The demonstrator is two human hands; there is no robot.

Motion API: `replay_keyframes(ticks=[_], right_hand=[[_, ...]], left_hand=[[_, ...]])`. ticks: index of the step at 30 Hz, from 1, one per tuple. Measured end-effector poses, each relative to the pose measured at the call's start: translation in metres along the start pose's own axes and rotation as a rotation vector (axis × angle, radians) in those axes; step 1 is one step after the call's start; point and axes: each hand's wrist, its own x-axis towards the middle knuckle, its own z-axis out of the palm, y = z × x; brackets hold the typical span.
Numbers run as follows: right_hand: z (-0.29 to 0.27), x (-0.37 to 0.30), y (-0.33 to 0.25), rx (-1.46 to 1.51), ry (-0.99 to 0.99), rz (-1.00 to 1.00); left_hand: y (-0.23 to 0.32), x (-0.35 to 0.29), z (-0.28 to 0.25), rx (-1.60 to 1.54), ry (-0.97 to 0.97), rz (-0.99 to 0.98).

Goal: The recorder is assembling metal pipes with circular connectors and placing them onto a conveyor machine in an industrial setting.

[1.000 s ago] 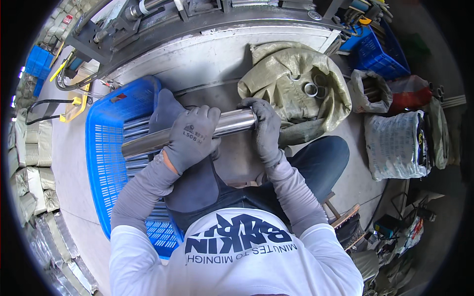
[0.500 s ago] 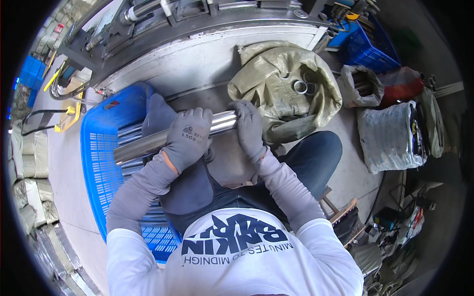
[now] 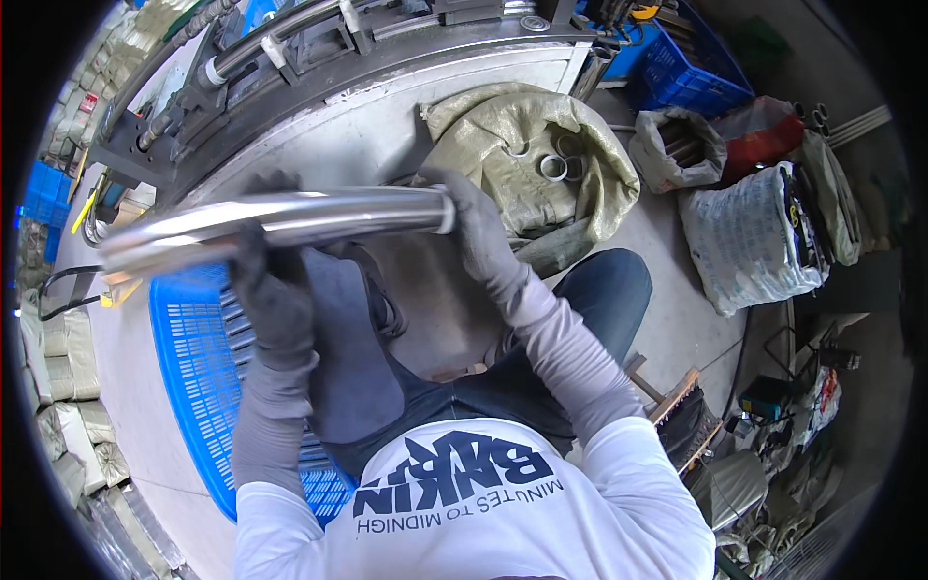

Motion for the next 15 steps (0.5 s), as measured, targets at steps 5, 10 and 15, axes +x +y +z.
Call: replay_keyframes(ticks=[5, 10, 15], right_hand=[[-0.088, 0.074, 0.037, -1.181, 0.039, -0.086], [-0.162, 0.099, 0.114, -1.844, -0.080, -0.059], [-0.194, 0.110, 0.135, -1.880, -0.108, 0.279]], left_hand=[[0.047, 0.109, -0.047, -0.460, -0.055, -0.378], [0.050, 0.070, -0.026, 0.196, -0.588, 0.021], [0.037, 0.023, 0.000, 0.245, -0.820, -0.062]])
